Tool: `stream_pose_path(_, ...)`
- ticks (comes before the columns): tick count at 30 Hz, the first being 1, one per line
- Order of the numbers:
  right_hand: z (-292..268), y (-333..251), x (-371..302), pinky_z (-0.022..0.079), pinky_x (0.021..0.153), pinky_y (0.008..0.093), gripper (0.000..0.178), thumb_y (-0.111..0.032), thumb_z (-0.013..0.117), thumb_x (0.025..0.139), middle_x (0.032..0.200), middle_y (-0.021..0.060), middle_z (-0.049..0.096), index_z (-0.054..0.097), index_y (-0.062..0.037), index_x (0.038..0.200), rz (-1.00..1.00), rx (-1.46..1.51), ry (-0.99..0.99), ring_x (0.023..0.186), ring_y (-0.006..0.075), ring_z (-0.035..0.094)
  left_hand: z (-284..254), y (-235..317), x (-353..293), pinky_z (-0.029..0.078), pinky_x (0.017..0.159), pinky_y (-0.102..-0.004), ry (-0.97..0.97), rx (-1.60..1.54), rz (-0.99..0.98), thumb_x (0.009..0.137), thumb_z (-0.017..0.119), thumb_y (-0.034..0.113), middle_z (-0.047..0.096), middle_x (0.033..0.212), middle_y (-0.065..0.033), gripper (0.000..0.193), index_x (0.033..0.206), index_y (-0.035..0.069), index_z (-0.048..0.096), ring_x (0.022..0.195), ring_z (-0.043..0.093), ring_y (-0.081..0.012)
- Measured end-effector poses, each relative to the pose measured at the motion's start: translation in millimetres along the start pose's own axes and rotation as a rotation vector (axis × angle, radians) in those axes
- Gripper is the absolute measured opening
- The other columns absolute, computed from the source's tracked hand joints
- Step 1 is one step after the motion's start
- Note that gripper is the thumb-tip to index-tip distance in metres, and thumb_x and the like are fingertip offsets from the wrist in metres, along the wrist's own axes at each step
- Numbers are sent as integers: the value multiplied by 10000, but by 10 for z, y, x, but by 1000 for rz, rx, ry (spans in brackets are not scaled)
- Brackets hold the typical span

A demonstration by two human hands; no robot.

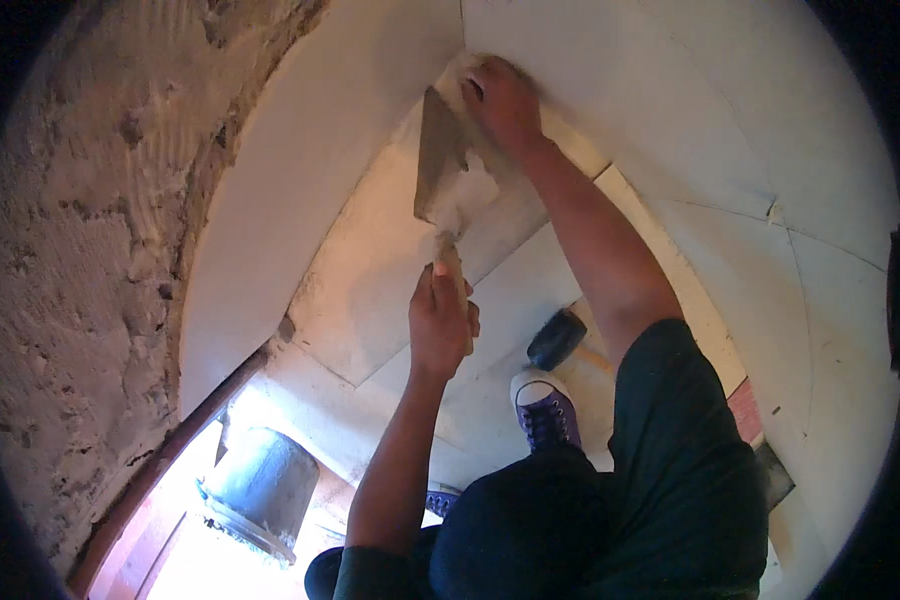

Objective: The person applies mortar to the edges of floor tiles using a trowel and smooths it into the gaps between the tiles by hand and with the tool.

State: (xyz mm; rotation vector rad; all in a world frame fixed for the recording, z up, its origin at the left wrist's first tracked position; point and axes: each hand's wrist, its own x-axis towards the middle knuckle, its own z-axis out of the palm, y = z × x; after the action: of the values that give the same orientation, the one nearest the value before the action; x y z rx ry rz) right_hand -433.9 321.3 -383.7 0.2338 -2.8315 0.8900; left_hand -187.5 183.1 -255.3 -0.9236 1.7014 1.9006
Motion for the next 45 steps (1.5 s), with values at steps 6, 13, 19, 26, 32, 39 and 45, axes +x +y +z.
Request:
stream_pose_path(6, -109, -127, 1, 544, 883, 487, 256, -293, 599, 965, 1136, 147, 623, 693, -82, 1076, -31, 77, 15, 1011, 371, 645, -44, 54, -12, 459, 472, -279, -4, -21, -14, 1091, 337, 509, 526, 839, -56, 511, 1042, 31, 512, 541, 533, -115)
stream_pose_path(13, -98, -149, -28, 552, 859, 490, 245, -302, 614, 960, 1117, 125, 621, 704, -103, 1071, -25, 96, 69, 977, 366, 656, -30, 51, -21, 454, 466, -279, -10, -23, 33, 1094, 336, 500, 523, 842, -58, 517, 1064, 19, 521, 539, 533, -117)
stream_pose_path(19, -82, -126, -40, 566, 837, 475, 237, -315, 623, 954, 1085, 120, 627, 708, -124, 1068, -3, 131, 51, 957, 364, 663, -37, 34, -16, 448, 455, -278, -11, -22, 42, 1098, 330, 487, 525, 835, -61, 513, 1035, 17, 526, 526, 533, -122)
stream_pose_path(26, -74, -143, -50, 572, 836, 474, 231, -307, 617, 957, 1129, 113, 633, 703, -118, 1058, 22, 66, 60, 969, 360, 670, -31, 96, -29, 448, 449, -276, 8, -24, 9, 1091, 337, 498, 523, 825, -61, 518, 1000, 23, 523, 522, 533, -122)
stream_pose_path(32, -31, -96, -28, 578, 834, 475, 239, -308, 626, 949, 1158, 118, 631, 697, -112, 1065, -44, 81, 94, 950, 362, 677, -96, -15, 5, 460, 474, -269, -37, -60, 3, 1059, 419, 560, 541, 868, -39, 546, 1223, 53, 536, 559, 538, -118)
stream_pose_path(39, -7, -66, -25, 597, 802, 453, 237, -306, 639, 935, 1160, 97, 623, 703, -103, 1039, -91, 12, 95, 930, 331, 689, -41, 47, -17, 458, 449, -274, -6, -43, 28, 1084, 345, 524, 522, 821, -53, 527, 983, 35, 512, 527, 550, -120)
stream_pose_path(45, -52, -140, -30, 606, 778, 454, 239, -319, 636, 931, 1127, 85, 619, 706, -105, 1012, -78, 0, 58, 895, 325, 697, -63, 25, -12, 451, 444, -273, -13, -52, 47, 1085, 350, 521, 523, 830, -55, 521, 1007, 35, 518, 529, 552, -122)
